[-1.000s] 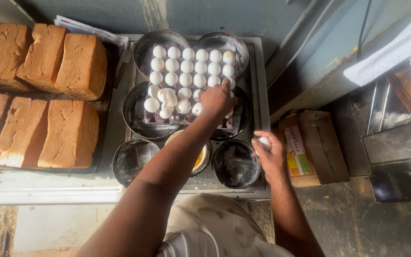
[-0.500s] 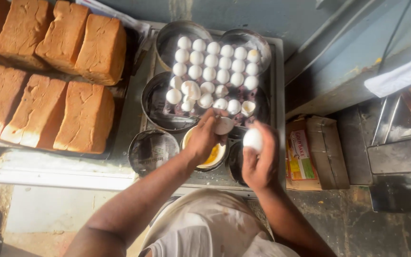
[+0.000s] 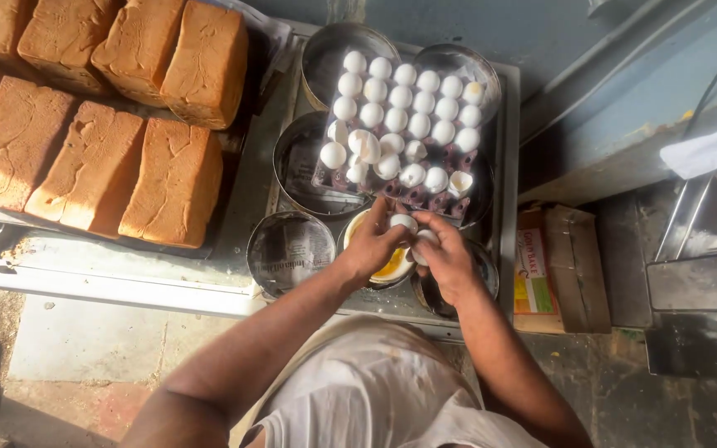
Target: The recorder is cracking a large number of eggs from a tray into a small white bowl and periodically emptying the bowl into a larger container.
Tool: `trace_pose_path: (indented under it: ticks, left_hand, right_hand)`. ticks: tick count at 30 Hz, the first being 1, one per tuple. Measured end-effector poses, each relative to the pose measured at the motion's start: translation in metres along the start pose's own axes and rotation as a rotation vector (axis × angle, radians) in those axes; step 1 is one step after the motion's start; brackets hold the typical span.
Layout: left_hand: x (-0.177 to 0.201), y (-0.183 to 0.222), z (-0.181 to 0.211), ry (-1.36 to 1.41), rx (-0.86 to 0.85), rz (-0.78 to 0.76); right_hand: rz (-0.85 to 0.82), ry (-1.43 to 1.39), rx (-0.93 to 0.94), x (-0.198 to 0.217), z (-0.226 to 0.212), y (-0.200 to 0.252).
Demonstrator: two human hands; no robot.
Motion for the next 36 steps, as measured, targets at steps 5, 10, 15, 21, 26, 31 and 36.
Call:
trace_pose_path:
  ticks: [5, 10, 15, 21, 26, 31, 36]
  left_hand:
    - [0.007, 0.012, 0.034, -0.397, -0.13, -0.039]
    - [0.013, 0.01, 0.024, -0.619, -0.108, -0.045]
    - [0.011, 0.012, 0.032, -0.656, -0.131, -0.012]
    - [0.011, 0.004, 0.035, -0.841, -0.188, 0.043]
    - [0.011, 0.008, 0.047, -0.786, -0.162, -0.004]
    - [0.015, 0.01, 0.054, -0.766, -0.125, -0.006]
    - [0.013, 0.017, 0.064, -0.736, -0.658, -0.165]
  right_hand:
    - [0.07, 0.065, 0.06, 0.007, 0.011, -0.01]
    - [0.169, 0.253, 0.152, -0.002, 0.005, -0.006]
    - [0.172, 0.367, 0.091, -0.013, -0.011, -0.005]
    - [0.157, 0.435, 0.115, -0.013, -0.014, -0.011]
    - [0.218, 0.596, 0.241, -0.017, -0.026, -0.004]
    - [0.305, 0.706, 0.276, -0.012, -0.022, 0.001]
    - [0.288, 0.94, 0.786, -0.019, -0.034, 0.017]
Point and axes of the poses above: each hand's wrist, its own y-axis away from the middle knuckle, its own x-axis out of the back of the hand, z = x × y, the point moved 3 cm from there along -y, towards the middle knuckle, and after that the axes turned 7 degrees about z, right-handed, at the moved point
